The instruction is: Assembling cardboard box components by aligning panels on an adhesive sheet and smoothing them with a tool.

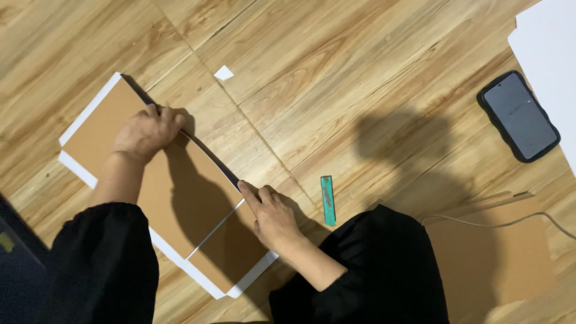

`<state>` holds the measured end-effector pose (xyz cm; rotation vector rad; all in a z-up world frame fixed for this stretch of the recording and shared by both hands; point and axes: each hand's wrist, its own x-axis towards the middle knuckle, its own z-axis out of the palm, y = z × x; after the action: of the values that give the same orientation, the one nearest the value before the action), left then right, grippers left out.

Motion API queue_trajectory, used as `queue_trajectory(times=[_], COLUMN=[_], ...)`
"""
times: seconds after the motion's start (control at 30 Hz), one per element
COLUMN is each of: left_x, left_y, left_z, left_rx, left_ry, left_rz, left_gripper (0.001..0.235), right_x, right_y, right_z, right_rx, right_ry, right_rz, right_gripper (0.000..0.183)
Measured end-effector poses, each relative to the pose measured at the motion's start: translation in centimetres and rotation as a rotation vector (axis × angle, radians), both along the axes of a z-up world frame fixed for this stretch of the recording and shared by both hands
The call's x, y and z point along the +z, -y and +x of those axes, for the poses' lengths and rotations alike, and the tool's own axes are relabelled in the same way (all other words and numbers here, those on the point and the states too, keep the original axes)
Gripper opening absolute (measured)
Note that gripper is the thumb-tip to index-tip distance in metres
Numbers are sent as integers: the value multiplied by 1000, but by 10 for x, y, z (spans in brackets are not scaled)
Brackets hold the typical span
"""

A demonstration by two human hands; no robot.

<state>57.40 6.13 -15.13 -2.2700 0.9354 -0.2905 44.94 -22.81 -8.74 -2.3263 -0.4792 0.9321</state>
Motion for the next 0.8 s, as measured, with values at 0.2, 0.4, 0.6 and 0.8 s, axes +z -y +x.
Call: queue_trajectory(times=[0.2,0.4,0.6,0.8], left_x=[16,67,73,88], left_y=[65,125,133,133], left_z=[-69,-111,-124,-128], left_rx=[64,730,933,977], left_ry=[76,-661,-711,-814], left_rz=[-295,8,-186,-288], left_gripper=[17,137,142,135], right_x=[-15,-11,13,-44], right_y=[2,4,33,104], right_z=[-5,-10,-17,-15], right_rx=[50,123,132,-458], right_ry=[67,162,202,289], right_rz=[-25,-58,99,-336], right_gripper=[80,78,79,83])
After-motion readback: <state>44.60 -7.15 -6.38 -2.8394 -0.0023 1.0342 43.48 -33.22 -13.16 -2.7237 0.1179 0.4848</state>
